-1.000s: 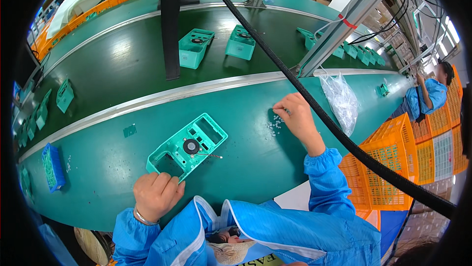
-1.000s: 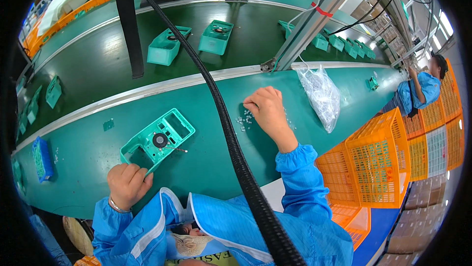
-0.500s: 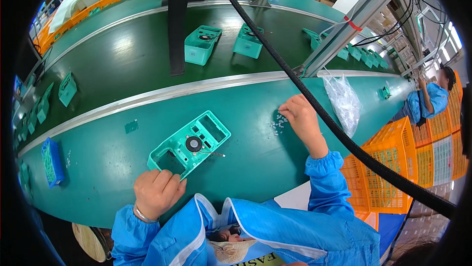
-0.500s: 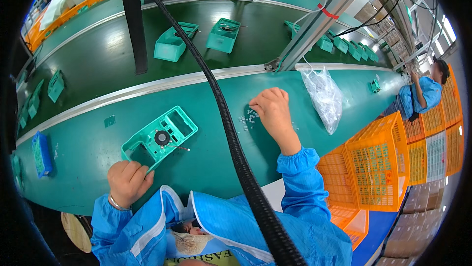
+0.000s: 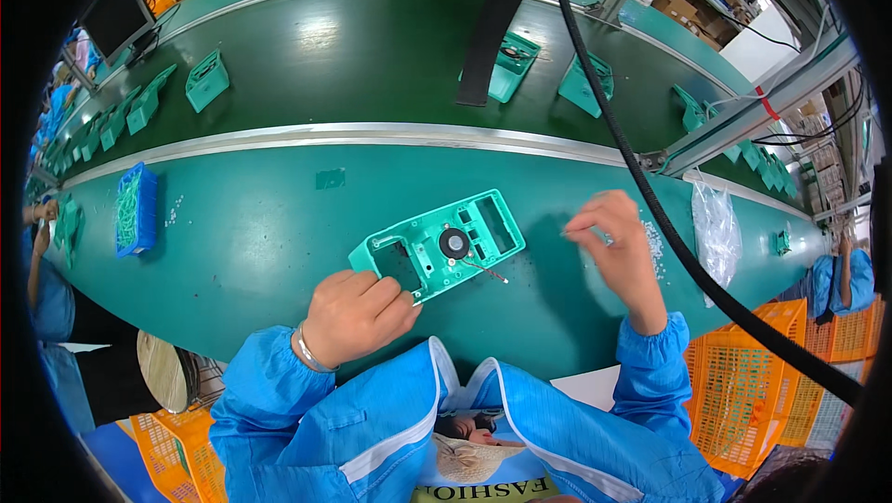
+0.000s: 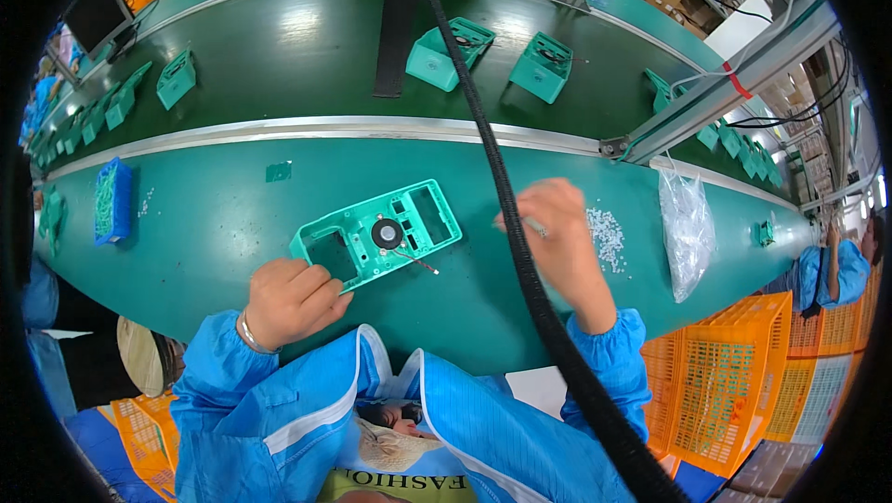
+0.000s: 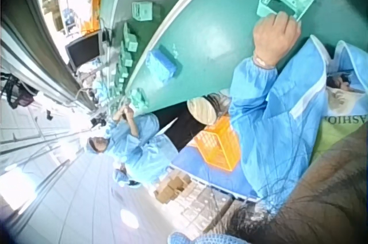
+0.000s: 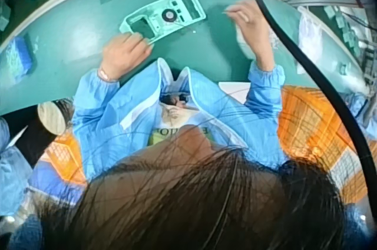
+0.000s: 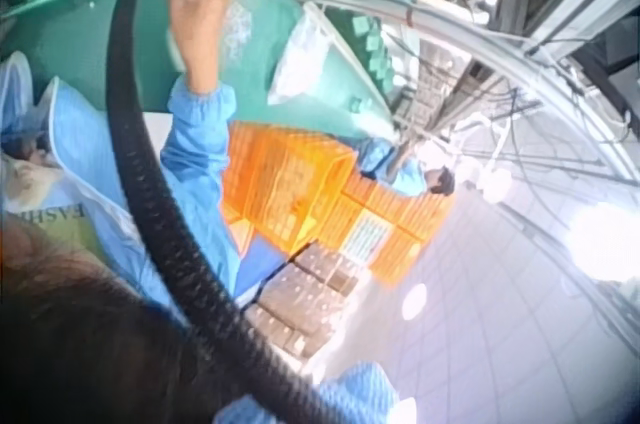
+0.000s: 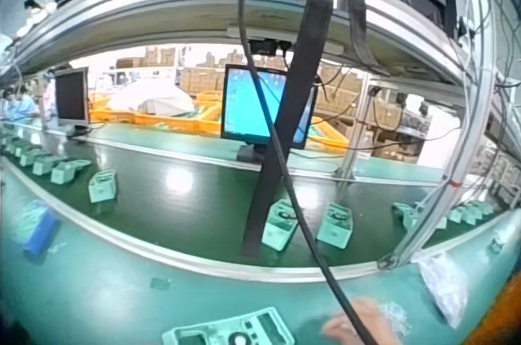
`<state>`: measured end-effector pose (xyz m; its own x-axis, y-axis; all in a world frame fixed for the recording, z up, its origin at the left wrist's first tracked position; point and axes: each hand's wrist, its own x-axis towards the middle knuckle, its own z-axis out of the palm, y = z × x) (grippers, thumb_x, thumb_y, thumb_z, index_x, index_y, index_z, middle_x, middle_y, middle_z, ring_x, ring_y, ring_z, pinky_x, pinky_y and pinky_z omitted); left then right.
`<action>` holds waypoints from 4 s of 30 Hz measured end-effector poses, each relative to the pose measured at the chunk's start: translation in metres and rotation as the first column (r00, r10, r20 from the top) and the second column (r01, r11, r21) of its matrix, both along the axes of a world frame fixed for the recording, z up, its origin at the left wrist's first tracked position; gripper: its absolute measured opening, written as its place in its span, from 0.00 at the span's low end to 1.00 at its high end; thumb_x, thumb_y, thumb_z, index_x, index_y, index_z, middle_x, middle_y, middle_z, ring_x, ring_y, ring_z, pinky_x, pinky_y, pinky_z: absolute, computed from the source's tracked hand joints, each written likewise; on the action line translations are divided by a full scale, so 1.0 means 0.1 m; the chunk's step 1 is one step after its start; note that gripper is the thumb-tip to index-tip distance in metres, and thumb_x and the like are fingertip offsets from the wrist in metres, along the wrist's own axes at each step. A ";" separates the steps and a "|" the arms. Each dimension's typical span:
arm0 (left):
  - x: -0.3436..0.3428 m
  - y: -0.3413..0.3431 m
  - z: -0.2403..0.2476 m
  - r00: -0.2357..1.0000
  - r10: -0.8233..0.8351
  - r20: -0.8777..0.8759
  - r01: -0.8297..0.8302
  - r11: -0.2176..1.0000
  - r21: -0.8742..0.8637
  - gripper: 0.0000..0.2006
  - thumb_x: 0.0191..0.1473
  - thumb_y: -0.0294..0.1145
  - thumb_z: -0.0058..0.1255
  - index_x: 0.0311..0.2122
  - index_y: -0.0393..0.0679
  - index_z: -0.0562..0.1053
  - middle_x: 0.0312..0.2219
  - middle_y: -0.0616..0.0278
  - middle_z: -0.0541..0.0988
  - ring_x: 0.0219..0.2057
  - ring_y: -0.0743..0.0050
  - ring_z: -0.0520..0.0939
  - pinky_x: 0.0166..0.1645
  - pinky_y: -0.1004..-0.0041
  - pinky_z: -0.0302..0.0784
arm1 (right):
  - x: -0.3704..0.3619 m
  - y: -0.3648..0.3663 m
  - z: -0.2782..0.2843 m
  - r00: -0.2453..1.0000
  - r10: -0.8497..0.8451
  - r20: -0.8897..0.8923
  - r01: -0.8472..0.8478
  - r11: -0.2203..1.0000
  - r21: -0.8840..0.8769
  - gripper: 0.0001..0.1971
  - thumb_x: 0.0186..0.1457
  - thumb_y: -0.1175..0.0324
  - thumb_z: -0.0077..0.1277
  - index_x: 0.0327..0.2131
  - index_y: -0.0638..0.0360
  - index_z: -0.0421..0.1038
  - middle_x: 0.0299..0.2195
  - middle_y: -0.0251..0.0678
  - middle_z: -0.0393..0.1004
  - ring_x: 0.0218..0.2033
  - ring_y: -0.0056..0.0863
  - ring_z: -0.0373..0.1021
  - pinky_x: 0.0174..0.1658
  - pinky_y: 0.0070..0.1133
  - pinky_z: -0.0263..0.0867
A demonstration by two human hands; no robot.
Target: The person assembles small electronic components into a green plastic casing by hand, placing them onto a circuit board.
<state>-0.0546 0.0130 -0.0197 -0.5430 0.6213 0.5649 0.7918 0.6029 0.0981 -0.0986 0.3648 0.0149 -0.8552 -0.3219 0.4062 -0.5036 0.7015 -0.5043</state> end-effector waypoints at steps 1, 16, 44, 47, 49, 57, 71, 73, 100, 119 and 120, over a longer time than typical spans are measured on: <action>0.00 -0.01 0.00 1.000 -0.014 0.007 0.014 1.000 0.004 0.11 0.38 0.32 0.68 0.26 0.48 0.76 0.22 0.68 0.71 0.19 0.71 0.73 0.20 0.68 0.66 | -0.02 -0.14 -0.01 0.994 0.113 -0.002 -0.113 0.993 -0.039 0.08 0.44 0.76 0.67 0.30 0.54 0.79 0.30 0.32 0.77 0.41 0.38 0.72 0.50 0.33 0.63; -0.03 -0.06 -0.03 0.999 -0.025 -0.030 0.026 0.999 0.022 0.10 0.43 0.33 0.65 0.26 0.49 0.72 0.22 0.70 0.66 0.21 0.76 0.71 0.22 0.73 0.66 | -0.23 -0.90 -0.07 0.829 0.532 0.170 -0.540 0.842 -0.003 0.05 0.47 0.71 0.66 0.28 0.51 0.78 0.31 0.24 0.73 0.41 0.31 0.69 0.54 0.32 0.60; -0.02 -0.05 -0.06 0.999 -0.035 -0.024 0.036 0.998 0.045 0.09 0.41 0.32 0.61 0.24 0.50 0.70 0.22 0.70 0.66 0.21 0.76 0.72 0.22 0.72 0.67 | -0.21 -0.95 -0.05 0.834 0.518 0.191 -0.536 0.842 0.057 0.04 0.49 0.69 0.65 0.29 0.50 0.79 0.32 0.26 0.75 0.41 0.31 0.70 0.53 0.32 0.60; -0.03 -0.05 -0.10 0.997 -0.057 -0.058 0.060 0.997 0.048 0.13 0.39 0.35 0.67 0.24 0.50 0.71 0.20 0.70 0.65 0.20 0.75 0.70 0.20 0.72 0.65 | -0.17 -0.96 -0.04 0.844 0.516 0.146 -0.532 0.839 0.116 0.04 0.48 0.70 0.65 0.29 0.50 0.79 0.32 0.26 0.75 0.41 0.32 0.70 0.53 0.33 0.60; -0.03 -0.04 -0.08 0.997 -0.063 -0.052 0.066 0.997 0.041 0.12 0.39 0.34 0.67 0.24 0.49 0.71 0.20 0.69 0.65 0.20 0.75 0.70 0.20 0.71 0.65 | -0.11 -0.95 -0.04 0.857 0.504 0.112 -0.515 0.848 0.127 0.05 0.47 0.71 0.65 0.29 0.50 0.79 0.31 0.26 0.74 0.42 0.32 0.69 0.53 0.33 0.60; -0.07 -0.03 -0.01 0.999 -0.002 0.053 -0.003 0.996 0.089 0.12 0.39 0.32 0.68 0.23 0.49 0.73 0.21 0.67 0.69 0.21 0.68 0.73 0.23 0.66 0.68 | -0.04 -0.71 -0.11 0.957 0.289 -0.012 -0.288 0.949 -0.126 0.05 0.48 0.72 0.64 0.31 0.51 0.79 0.32 0.28 0.75 0.41 0.34 0.70 0.52 0.33 0.59; -1.79 -0.05 0.17 0.926 0.357 -0.122 -0.345 0.932 0.110 0.08 0.51 0.35 0.62 0.32 0.43 0.78 0.27 0.57 0.76 0.28 0.50 0.79 0.30 0.58 0.72 | -0.10 0.96 -0.33 0.899 -0.438 -0.007 0.438 0.899 0.023 0.05 0.46 0.70 0.66 0.28 0.54 0.80 0.29 0.31 0.78 0.39 0.35 0.71 0.49 0.31 0.62; -2.09 0.09 0.06 0.919 0.385 -0.084 -0.375 0.921 0.106 0.08 0.53 0.36 0.61 0.33 0.43 0.78 0.29 0.57 0.77 0.30 0.49 0.80 0.31 0.57 0.73 | -0.08 0.94 -0.35 0.921 -0.341 0.189 0.352 0.936 -0.022 0.05 0.45 0.69 0.67 0.27 0.53 0.80 0.28 0.30 0.78 0.39 0.35 0.71 0.50 0.31 0.62; -2.33 -0.82 0.33 0.817 0.570 -0.087 -0.577 0.810 -0.109 0.13 0.57 0.38 0.57 0.45 0.46 0.79 0.46 0.62 0.79 0.42 0.51 0.83 0.42 0.56 0.79 | -0.05 0.87 -0.41 0.986 -0.164 0.017 0.161 0.980 0.116 0.03 0.44 0.72 0.65 0.26 0.53 0.81 0.28 0.29 0.77 0.38 0.33 0.70 0.51 0.30 0.60; -2.32 -1.80 0.22 0.427 0.899 -0.094 -0.902 0.416 -0.117 0.15 0.54 0.44 0.60 0.43 0.50 0.79 0.43 0.56 0.78 0.43 0.51 0.83 0.44 0.53 0.81 | -0.03 0.86 -0.36 0.972 -0.236 -0.006 0.231 0.945 0.230 0.03 0.43 0.75 0.60 0.23 0.58 0.76 0.27 0.39 0.73 0.36 0.42 0.68 0.48 0.34 0.60; -2.37 -1.73 0.20 0.414 0.909 -0.052 -0.908 0.407 -0.098 0.15 0.54 0.44 0.60 0.43 0.49 0.79 0.43 0.56 0.78 0.43 0.51 0.83 0.44 0.54 0.81 | -0.01 0.86 -0.34 0.972 -0.235 -0.028 0.236 0.947 0.219 0.04 0.42 0.76 0.60 0.23 0.59 0.74 0.26 0.38 0.71 0.35 0.41 0.68 0.47 0.34 0.60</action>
<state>-0.2914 -0.1600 -0.0001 -0.8268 -0.1908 0.5291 -0.2266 0.9740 -0.0028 -0.0998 0.4504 -0.0192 -0.9169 -0.1926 0.3496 -0.3113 0.8932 -0.3244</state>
